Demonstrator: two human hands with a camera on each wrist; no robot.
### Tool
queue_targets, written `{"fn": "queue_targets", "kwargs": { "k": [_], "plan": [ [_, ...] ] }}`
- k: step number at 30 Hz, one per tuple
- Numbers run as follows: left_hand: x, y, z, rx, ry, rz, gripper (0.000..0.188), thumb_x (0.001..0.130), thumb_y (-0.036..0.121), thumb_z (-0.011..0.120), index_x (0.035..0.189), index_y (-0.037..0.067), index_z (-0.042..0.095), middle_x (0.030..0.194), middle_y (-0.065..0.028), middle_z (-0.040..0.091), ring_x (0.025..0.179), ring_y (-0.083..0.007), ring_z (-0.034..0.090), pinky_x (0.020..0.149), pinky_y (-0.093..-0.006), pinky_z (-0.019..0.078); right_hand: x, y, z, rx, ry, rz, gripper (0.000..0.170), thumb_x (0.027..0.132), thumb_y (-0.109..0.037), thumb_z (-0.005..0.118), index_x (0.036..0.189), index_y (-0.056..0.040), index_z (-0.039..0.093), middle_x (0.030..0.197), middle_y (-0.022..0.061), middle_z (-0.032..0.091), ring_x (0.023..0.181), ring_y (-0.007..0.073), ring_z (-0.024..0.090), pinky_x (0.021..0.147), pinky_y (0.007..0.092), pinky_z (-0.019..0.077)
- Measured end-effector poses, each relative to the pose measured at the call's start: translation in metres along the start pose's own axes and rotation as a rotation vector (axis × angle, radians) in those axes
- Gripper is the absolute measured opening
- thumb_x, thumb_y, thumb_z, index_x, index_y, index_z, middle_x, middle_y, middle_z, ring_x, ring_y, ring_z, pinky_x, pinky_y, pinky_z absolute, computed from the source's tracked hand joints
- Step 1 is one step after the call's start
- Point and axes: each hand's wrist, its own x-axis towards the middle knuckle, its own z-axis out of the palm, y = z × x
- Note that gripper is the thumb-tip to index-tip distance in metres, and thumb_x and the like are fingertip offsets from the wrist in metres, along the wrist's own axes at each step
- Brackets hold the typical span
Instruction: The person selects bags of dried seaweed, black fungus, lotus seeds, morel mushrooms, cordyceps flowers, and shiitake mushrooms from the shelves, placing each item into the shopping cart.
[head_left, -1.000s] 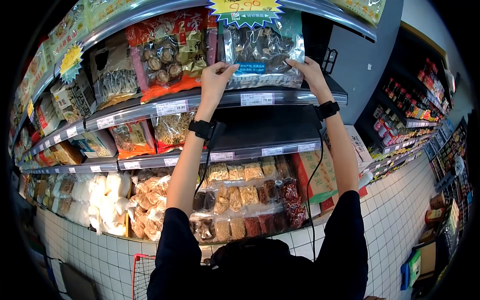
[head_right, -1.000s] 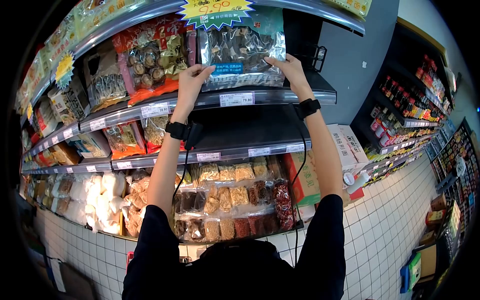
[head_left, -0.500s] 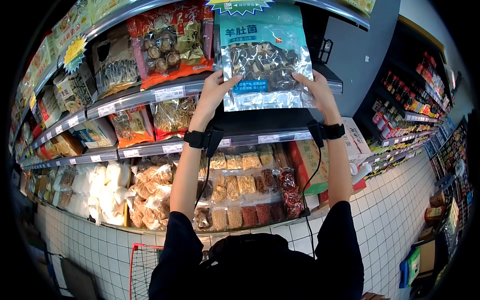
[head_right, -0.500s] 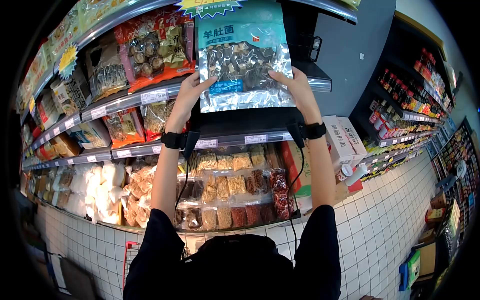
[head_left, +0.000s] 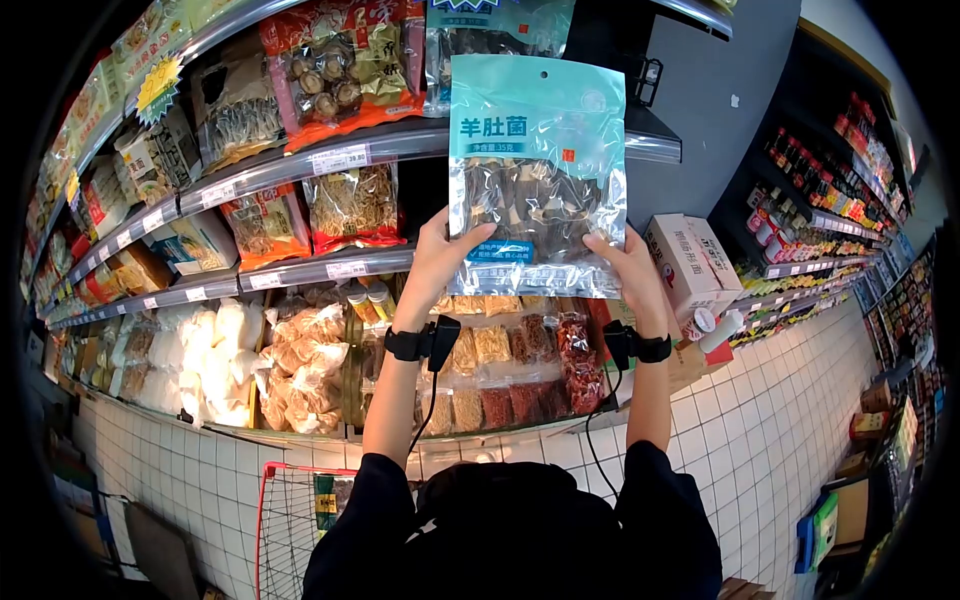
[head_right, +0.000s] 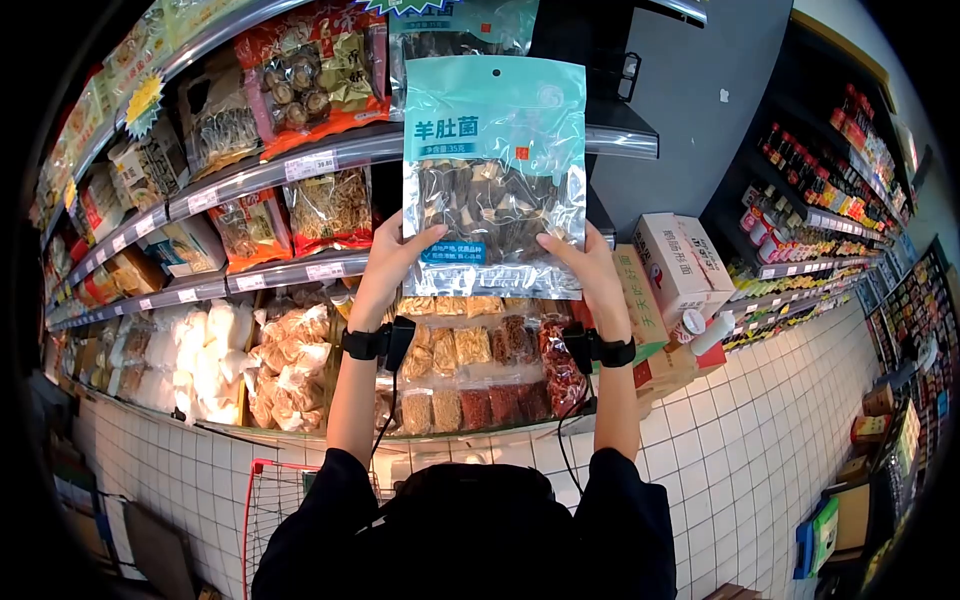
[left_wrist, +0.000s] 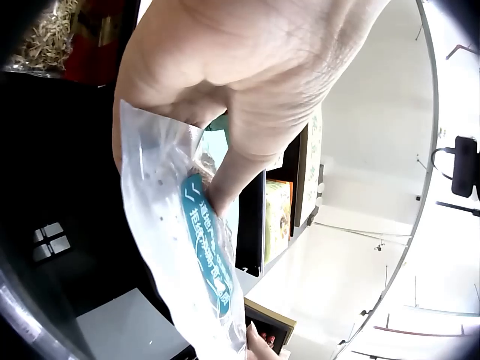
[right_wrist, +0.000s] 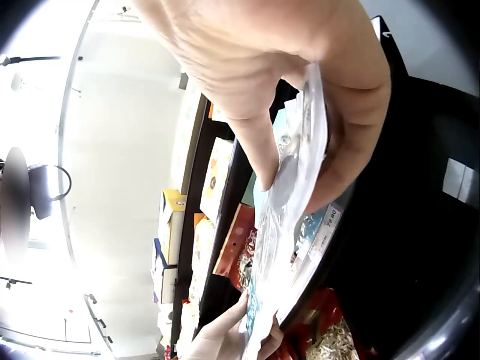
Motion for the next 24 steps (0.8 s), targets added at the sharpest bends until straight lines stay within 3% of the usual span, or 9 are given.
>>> {"fn": "queue_targets", "kwargs": {
  "k": [3, 14, 17, 20, 21, 24],
  "plan": [
    [-0.014, -0.005, 0.003, -0.007, 0.031, 0.009, 0.036, 0.082, 0.012, 0.071, 0.113, -0.001, 0.059, 0.098, -0.0067, 0.066, 0.087, -0.0092, 0.059, 0.077, -0.0246, 0.0471, -0.018, 0.001, 0.002, 0.05, -0.101, -0.045, 0.039, 0.079, -0.009, 0.072, 0.113, 0.0001, 0.055, 0.102, 0.0042, 0.063, 0.09, 0.0094, 0.057, 0.081, 0.0245, 0.0458],
    [-0.066, 0.042, 0.03, -0.008, 0.125, 0.018, 0.035, 0.08, 0.011, 0.072, 0.111, 0.0, 0.06, 0.095, -0.0057, 0.066, 0.085, -0.0089, 0.058, 0.078, -0.0248, 0.0457, -0.066, -0.013, 0.0, 0.048, -0.046, -0.132, 0.034, 0.08, -0.005, 0.071, 0.111, -0.0013, 0.056, 0.1, 0.0027, 0.062, 0.09, 0.0084, 0.057, 0.08, 0.0239, 0.046],
    [-0.079, 0.051, 0.036, 0.051, 0.167, 0.018, 0.033, 0.081, 0.012, 0.071, 0.109, 0.0, 0.059, 0.086, -0.0027, 0.066, 0.065, -0.0038, 0.058, 0.042, -0.0177, 0.0391, -0.082, -0.028, 0.0, 0.043, -0.036, -0.163, 0.033, 0.08, -0.006, 0.071, 0.11, -0.0016, 0.057, 0.099, 0.0022, 0.062, 0.089, 0.0082, 0.058, 0.079, 0.0233, 0.0461],
    [-0.095, 0.064, 0.041, 0.035, 0.178, -0.067, 0.032, 0.081, 0.014, 0.072, 0.108, 0.001, 0.06, 0.082, -0.0012, 0.065, 0.063, -0.0025, 0.054, 0.048, -0.0181, 0.0383, -0.099, -0.039, 0.0, 0.039, -0.042, -0.169, 0.033, 0.08, -0.006, 0.071, 0.11, -0.0015, 0.057, 0.099, 0.002, 0.062, 0.088, 0.0081, 0.058, 0.078, 0.0231, 0.0461],
    [-0.099, 0.063, 0.045, 0.024, 0.21, -0.012, 0.032, 0.081, 0.015, 0.072, 0.107, 0.001, 0.06, 0.079, -0.0006, 0.064, 0.058, -0.0017, 0.051, 0.043, -0.0174, 0.0345, -0.103, -0.04, -0.001, 0.036, -0.048, -0.175, 0.033, 0.081, -0.006, 0.071, 0.11, -0.0014, 0.057, 0.099, 0.002, 0.062, 0.088, 0.0081, 0.058, 0.078, 0.023, 0.0461],
    [-0.115, 0.068, 0.046, 0.059, 0.217, -0.044, 0.032, 0.082, 0.016, 0.072, 0.108, 0.0, 0.06, 0.079, -0.0006, 0.064, 0.058, -0.002, 0.051, 0.045, -0.0175, 0.0352, -0.112, -0.038, -0.004, 0.054, -0.075, -0.157, 0.032, 0.081, -0.007, 0.071, 0.109, -0.0011, 0.056, 0.099, 0.0021, 0.062, 0.087, 0.0078, 0.058, 0.078, 0.0227, 0.0461]
  ]
}}
